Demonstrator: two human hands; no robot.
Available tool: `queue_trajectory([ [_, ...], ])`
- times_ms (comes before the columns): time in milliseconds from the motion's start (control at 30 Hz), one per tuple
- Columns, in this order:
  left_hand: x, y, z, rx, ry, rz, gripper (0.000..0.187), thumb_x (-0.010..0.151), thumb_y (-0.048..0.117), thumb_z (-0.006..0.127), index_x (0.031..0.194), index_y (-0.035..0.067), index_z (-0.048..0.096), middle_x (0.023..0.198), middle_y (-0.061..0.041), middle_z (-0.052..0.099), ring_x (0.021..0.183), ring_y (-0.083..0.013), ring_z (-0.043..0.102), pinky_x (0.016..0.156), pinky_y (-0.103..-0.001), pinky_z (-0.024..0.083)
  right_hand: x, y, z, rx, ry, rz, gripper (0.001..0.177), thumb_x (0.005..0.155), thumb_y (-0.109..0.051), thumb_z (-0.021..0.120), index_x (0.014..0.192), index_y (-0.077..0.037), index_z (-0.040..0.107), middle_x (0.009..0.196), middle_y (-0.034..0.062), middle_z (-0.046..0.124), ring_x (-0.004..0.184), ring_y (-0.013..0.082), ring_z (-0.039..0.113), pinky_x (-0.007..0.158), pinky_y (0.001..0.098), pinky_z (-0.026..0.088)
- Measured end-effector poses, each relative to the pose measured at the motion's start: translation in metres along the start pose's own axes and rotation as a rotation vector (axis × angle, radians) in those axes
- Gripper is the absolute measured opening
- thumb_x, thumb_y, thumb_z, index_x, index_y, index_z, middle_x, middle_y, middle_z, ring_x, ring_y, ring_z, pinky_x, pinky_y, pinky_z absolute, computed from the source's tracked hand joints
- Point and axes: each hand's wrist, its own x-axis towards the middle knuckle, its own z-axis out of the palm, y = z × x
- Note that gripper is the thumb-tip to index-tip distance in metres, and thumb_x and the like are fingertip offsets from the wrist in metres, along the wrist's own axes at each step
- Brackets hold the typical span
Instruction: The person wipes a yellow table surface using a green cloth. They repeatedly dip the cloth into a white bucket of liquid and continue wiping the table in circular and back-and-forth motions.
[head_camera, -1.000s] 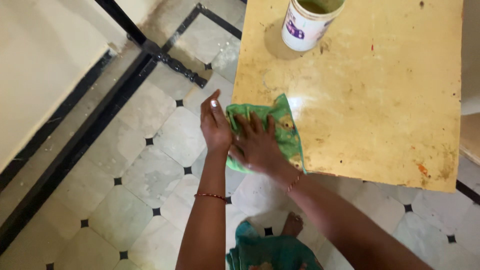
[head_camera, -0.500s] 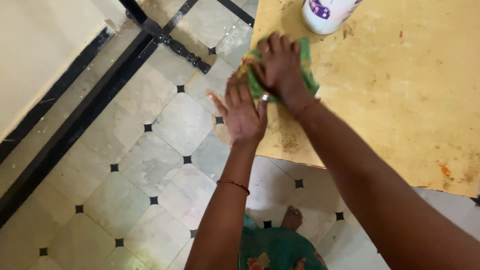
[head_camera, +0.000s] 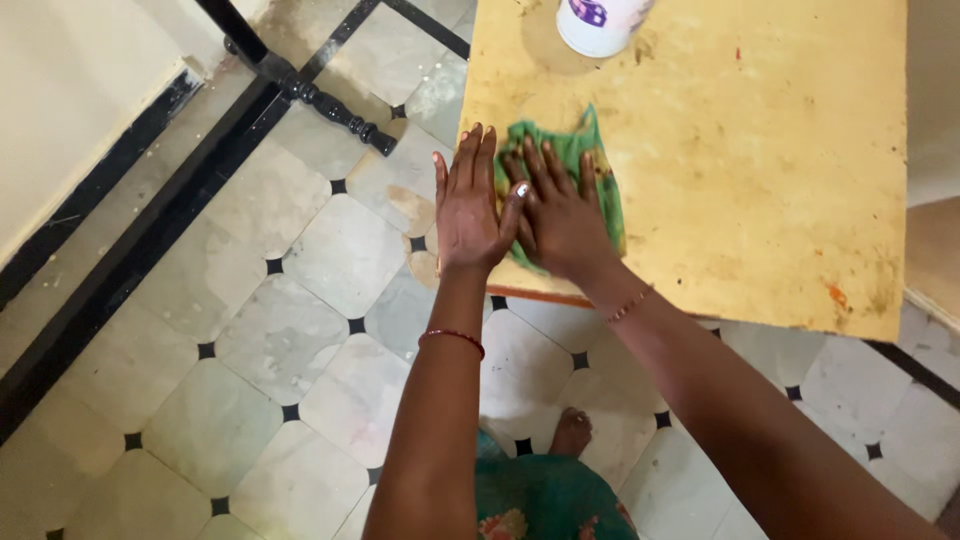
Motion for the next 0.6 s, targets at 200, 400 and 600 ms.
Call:
queue_trajectory([
  [200, -0.037, 0.010, 0.022, 0.066, 0.014, -0.025, 0.065, 0.104, 0.037, 0.048, 0.159, 0.004, 0.039, 0.167, -0.019, 0.034, 0.156, -0.0353, 0.028, 0.130, -0.051, 0.011, -0.079, -0.017, -0.012, 0.001, -0.088, -0.038, 0.058, 0.105, -0.035, 0.042, 0.158, -0.011, 0.040, 0.171, 0.0112, 0.026, 0.157, 0.0327, 0.024, 0.125, 0.0598, 0.009],
  [400, -0.040, 0.014, 0.019, -0.012, -0.004, -0.059, 0.067, 0.103, 0.042, 0.051, 0.156, 0.003, 0.039, 0.165, -0.018, 0.037, 0.156, -0.0336, 0.029, 0.130, -0.051, 0.012, -0.088, -0.017, -0.023, 0.131, -0.116, 0.005, 0.055, 0.106, -0.037, 0.040, 0.157, -0.017, 0.042, 0.169, 0.0092, 0.029, 0.156, 0.0317, 0.023, 0.124, 0.0582, 0.011],
  [600, -0.039, 0.009, 0.024, -0.012, 0.037, -0.038, 0.071, 0.102, 0.046, 0.053, 0.156, 0.003, 0.039, 0.164, -0.019, 0.037, 0.156, -0.0353, 0.028, 0.130, -0.051, 0.012, -0.069, -0.006, 0.004, 0.050, -0.077, 0.038, 0.057, 0.108, -0.042, 0.039, 0.161, -0.018, 0.038, 0.168, 0.0075, 0.029, 0.157, 0.0324, 0.021, 0.124, 0.0619, 0.008],
])
